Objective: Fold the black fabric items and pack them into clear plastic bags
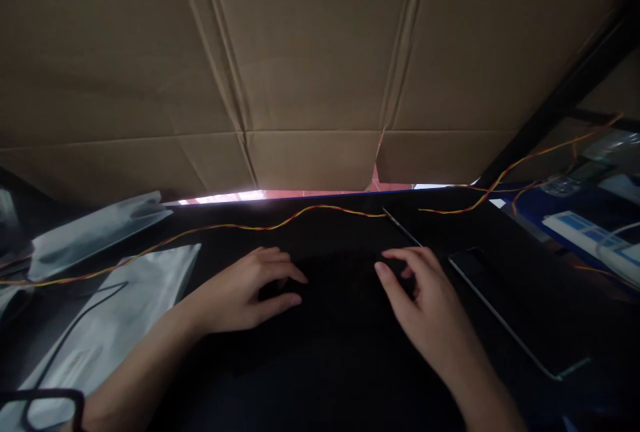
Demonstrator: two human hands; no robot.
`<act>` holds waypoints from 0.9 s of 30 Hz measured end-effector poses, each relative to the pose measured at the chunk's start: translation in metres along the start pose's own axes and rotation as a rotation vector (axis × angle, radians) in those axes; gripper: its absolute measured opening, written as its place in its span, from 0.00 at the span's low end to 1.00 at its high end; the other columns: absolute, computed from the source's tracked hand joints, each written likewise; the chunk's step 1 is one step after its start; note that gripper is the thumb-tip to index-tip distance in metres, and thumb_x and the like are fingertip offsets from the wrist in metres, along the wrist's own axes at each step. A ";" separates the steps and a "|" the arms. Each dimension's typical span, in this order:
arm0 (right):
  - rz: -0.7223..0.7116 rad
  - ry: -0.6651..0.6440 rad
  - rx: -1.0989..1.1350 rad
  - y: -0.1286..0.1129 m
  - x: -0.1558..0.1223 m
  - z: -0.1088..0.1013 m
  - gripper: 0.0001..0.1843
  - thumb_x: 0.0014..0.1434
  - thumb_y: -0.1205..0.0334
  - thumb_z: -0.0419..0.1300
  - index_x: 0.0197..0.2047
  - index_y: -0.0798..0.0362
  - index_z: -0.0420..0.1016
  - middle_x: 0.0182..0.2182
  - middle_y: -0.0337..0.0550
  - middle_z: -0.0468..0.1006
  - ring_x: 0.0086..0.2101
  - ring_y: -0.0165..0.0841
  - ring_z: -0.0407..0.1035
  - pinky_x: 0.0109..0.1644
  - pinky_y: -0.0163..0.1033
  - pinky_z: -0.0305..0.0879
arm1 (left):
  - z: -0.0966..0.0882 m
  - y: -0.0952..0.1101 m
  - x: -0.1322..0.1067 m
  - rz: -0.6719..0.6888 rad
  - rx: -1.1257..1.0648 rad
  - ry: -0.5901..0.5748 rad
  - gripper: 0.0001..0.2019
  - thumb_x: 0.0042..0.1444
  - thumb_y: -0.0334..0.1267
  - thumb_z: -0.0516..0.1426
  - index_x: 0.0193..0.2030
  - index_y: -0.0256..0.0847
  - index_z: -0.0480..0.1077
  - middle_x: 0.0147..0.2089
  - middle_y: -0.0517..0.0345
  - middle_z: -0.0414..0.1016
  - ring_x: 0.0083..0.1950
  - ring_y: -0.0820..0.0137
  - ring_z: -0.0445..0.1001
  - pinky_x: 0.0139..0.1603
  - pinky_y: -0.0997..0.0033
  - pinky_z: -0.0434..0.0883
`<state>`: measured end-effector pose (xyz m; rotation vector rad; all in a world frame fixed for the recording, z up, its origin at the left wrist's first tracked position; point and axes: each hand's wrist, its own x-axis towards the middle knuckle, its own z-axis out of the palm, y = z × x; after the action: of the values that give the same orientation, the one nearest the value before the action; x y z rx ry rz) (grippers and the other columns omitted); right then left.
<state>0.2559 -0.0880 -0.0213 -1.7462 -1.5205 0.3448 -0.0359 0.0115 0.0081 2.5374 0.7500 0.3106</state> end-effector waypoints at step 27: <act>-0.271 -0.533 0.186 -0.073 0.066 -0.025 0.10 0.75 0.57 0.56 0.49 0.44 0.80 0.37 0.36 0.83 0.34 0.32 0.76 0.39 0.38 0.68 | -0.002 0.011 0.001 0.025 -0.111 0.192 0.07 0.73 0.43 0.58 0.47 0.44 0.74 0.41 0.59 0.77 0.41 0.68 0.76 0.44 0.69 0.71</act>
<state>0.2359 -0.0373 0.0647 -1.3382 -1.9972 0.8303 -0.0313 0.0048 0.0151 2.4375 0.7502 0.5951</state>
